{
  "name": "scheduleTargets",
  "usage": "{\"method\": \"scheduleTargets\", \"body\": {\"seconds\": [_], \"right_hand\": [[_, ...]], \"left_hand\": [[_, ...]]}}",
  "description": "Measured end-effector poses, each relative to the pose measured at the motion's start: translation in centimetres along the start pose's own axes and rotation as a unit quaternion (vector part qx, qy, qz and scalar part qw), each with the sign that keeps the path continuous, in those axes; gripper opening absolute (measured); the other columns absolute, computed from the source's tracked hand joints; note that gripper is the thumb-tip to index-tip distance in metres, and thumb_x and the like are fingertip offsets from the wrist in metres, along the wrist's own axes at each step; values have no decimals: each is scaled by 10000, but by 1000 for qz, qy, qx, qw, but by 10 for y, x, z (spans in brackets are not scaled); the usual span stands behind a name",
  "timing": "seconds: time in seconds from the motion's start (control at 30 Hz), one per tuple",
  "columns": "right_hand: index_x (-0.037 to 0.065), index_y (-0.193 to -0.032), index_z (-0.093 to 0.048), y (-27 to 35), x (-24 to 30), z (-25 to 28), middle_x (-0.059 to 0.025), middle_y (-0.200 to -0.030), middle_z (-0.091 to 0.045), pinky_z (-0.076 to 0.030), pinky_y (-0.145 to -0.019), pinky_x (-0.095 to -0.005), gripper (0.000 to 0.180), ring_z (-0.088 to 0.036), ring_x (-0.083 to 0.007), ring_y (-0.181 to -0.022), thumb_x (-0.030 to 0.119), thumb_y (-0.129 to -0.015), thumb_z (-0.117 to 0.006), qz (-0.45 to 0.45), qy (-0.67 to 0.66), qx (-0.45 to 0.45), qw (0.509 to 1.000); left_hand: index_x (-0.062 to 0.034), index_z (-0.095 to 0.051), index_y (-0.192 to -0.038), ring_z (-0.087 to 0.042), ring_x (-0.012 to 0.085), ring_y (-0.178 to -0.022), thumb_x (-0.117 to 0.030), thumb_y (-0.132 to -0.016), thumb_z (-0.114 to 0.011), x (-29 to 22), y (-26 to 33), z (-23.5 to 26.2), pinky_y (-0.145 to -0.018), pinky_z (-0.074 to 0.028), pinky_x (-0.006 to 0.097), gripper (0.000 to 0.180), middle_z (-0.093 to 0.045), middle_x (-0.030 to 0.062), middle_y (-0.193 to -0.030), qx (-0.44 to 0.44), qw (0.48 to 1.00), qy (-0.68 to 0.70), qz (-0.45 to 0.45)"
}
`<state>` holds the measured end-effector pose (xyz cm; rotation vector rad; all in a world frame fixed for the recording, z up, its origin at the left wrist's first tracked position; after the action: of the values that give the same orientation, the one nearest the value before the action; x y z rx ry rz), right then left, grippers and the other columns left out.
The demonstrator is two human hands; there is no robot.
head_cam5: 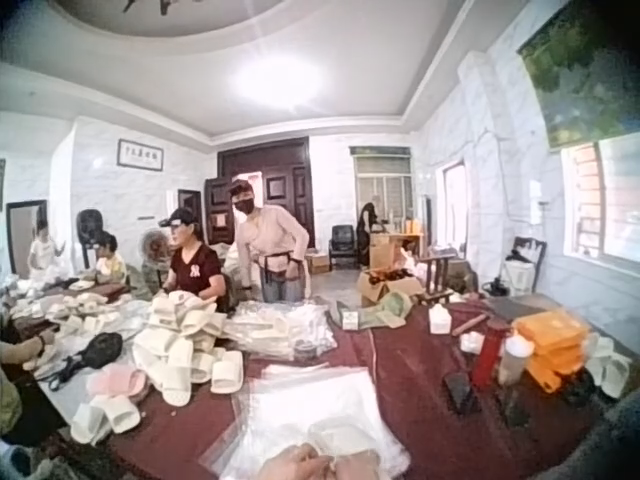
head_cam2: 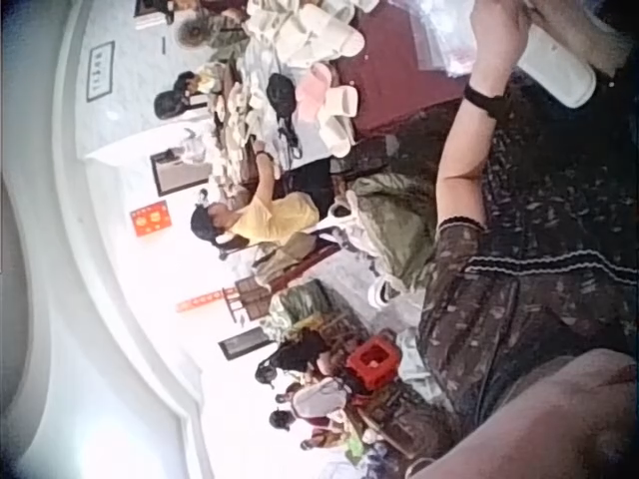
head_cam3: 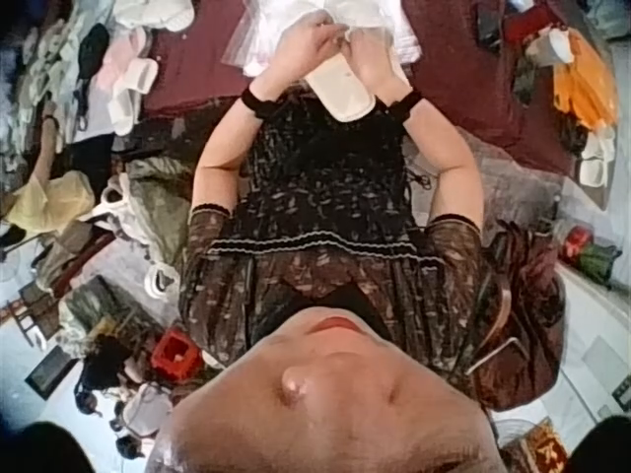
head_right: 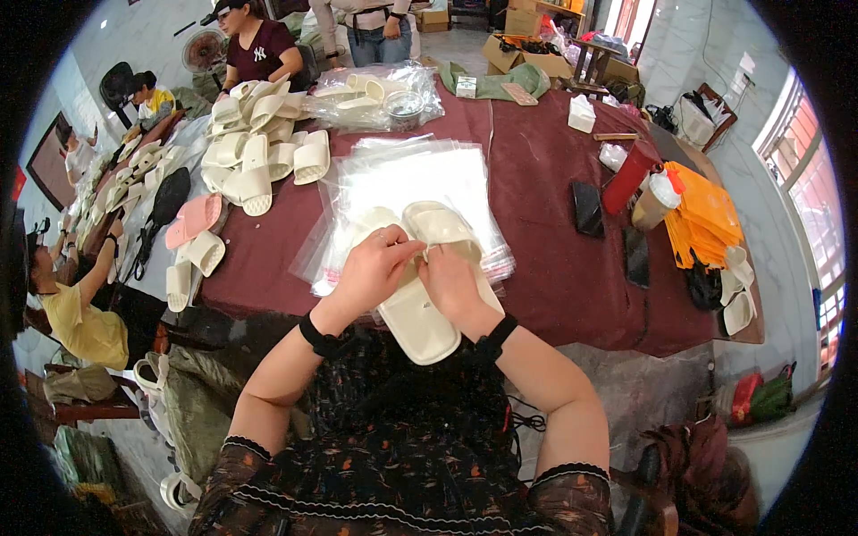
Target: The recorder is picking up plastic bags and packing pairs of white slippers and shoes into them.
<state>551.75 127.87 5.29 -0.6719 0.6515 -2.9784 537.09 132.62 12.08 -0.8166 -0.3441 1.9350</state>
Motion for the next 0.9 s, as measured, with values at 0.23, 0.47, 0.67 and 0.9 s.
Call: {"method": "scheduleTargets", "body": {"seconds": [0.23, 0.47, 0.67, 0.9], "right_hand": [[-13, -978, -565, -23, -8, -13, -199, -918, -565, -501, -717, -438, 196, -598, -374, -857, 118, -835, -595, -10, -22, -33, 999], [-32, -825, -591, -40, -11, -21, -196, -803, -566, -467, -659, -465, 198, -593, -378, -769, 160, -871, -605, 144, 103, -196, 965], [-47, -721, -579, -66, 12, -8, -263, -754, -609, -466, -671, -483, 301, -594, -424, -746, 202, -887, -611, -106, -131, -138, 976], [-46, -792, -576, -91, 20, -33, -246, -775, -619, -450, -680, -478, 364, -601, -411, -731, 299, -909, -585, -134, -112, -190, 966]], "left_hand": [[-60, -687, -1059, -600, 270, -791, 23, -817, -597, -3, 11, -2, -702, -488, 347, 271, -595, 103, -919, 1, 995, 99, 13], [-25, -644, -1086, -580, 222, -860, 43, -819, -621, 5, 27, 5, -742, -461, 295, 276, -592, 114, -983, 79, 965, 250, 18], [-33, -360, -1387, -478, 244, -1175, -656, -933, -397, 87, 57, -4, -1018, -374, 400, 772, -487, 129, -1309, -237, 674, 581, 390], [-85, -259, -1483, -408, 355, -1322, -669, -923, -356, 39, 37, -33, -1068, -353, 535, 815, -364, 151, -1481, -45, 502, 811, 297]]}}
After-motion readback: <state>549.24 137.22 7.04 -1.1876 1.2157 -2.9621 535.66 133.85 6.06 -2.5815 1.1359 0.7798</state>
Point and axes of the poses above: each hand's wrist, its own y-axis away from the middle knuckle, its own z-axis out of the back of the hand, x = y × z, the point moved 2 cm from there along -y, towards the middle knuckle
